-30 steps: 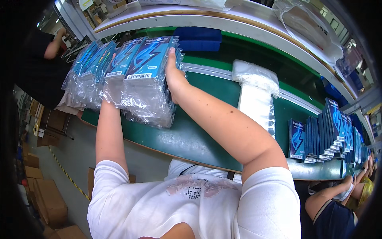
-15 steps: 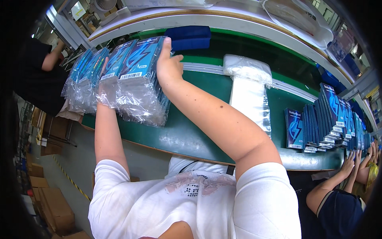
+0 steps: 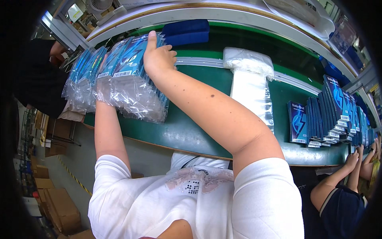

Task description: The person repeatedly picks up small blue boxes labeled 'Stellar Cell', places them into clear plastic bags, and stacks the packaged items on a green table. The person handles the items one at a time, ensuring each box is fully enclosed in a bag before stacking.

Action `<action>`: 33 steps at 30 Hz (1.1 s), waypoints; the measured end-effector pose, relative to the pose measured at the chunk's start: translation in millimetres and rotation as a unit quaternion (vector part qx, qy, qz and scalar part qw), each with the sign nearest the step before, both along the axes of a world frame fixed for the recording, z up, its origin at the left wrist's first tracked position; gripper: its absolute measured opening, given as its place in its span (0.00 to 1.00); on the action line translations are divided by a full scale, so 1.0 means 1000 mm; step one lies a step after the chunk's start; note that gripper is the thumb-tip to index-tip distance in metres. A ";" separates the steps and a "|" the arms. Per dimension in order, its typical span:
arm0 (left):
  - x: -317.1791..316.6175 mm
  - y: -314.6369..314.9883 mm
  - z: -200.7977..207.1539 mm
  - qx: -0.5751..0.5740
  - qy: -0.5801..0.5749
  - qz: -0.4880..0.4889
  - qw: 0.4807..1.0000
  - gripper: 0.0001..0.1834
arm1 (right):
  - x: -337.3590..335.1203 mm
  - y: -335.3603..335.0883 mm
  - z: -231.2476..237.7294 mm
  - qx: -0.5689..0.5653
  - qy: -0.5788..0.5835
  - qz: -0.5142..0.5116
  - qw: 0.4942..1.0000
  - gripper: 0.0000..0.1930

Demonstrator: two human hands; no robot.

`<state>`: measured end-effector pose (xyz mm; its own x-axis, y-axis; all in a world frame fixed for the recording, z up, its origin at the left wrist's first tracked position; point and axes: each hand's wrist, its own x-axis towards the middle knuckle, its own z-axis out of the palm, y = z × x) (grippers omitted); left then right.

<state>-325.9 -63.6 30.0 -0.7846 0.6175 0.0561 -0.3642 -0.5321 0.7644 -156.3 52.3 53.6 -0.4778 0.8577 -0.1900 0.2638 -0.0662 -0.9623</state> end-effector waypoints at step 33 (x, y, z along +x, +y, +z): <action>0.015 -0.017 0.002 -0.040 0.048 0.038 0.997 0.31 | 0.018 -0.029 -0.088 -0.148 0.128 0.051 0.979 0.50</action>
<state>-311.4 -80.6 32.2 -0.8228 0.5617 0.0862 -0.2479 -0.4912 0.8350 -138.3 23.2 -34.2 -0.6218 0.7292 -0.2858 0.0362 -0.3377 -0.9406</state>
